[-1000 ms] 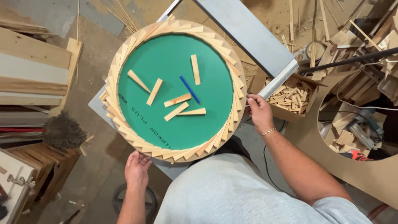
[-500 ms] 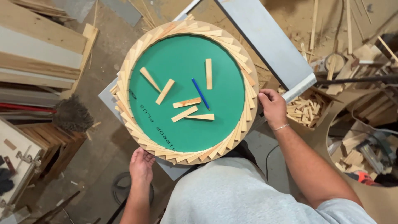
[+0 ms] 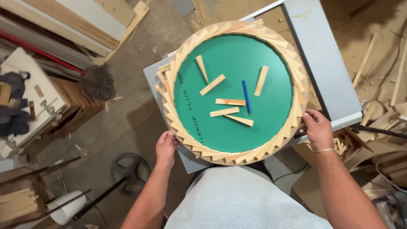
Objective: Assembling a decorative wooden frame by precisely placing and aligning slats around a circular base
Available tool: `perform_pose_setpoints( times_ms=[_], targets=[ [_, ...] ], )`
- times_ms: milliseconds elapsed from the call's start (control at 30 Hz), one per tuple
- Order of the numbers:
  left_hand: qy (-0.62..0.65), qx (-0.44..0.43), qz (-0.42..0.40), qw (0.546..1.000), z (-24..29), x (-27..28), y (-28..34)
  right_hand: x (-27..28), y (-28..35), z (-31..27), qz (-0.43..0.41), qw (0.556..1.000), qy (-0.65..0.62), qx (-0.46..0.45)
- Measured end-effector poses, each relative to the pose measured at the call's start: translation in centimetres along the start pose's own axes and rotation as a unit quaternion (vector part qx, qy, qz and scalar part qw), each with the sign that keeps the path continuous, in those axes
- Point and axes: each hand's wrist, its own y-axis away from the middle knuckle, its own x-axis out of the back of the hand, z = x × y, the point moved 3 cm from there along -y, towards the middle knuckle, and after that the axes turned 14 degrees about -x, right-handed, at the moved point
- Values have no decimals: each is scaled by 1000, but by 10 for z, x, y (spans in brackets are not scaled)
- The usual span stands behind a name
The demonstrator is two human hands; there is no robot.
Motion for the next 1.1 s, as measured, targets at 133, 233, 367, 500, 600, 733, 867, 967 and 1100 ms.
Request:
perform_pose_setpoints(
  times_ms=[133, 233, 367, 500, 600, 733, 867, 967, 1100],
  targets=[
    [-45, -52, -9, 998, 6, -3, -2, 1, -2, 5, 1, 1000, 8, 6],
    [-81, -25, -12, 996, 23, -7, 4, -1, 17, -14, -3, 1000, 23, -15],
    [-96, -9, -15, 995, 26, -9, 5, -1, 8, -6, 3, 999, 42, 4],
    [-86, -28, -25, 996, 16, -6, -2, -4, 10, -4, 3, 1000, 6, -2],
    [-86, -27, -26, 996, 11, -4, -4, -7, 9, 1, 7, 1000, -7, -5],
    [-100, -16, -36, 994, 16, -5, -3, -9, 3, 7, 11, 999, -36, 0],
    [-66, -15, -24, 997, 6, -6, -6, -7, 15, -5, 27, 999, -6, -33],
    [-56, -18, -22, 998, -5, -5, -9, -7, 21, -13, 37, 998, 47, -15],
    [-22, -8, -32, 999, 3, -2, 1, -17, 78, -51, 99, 987, 114, -53]
  ],
)
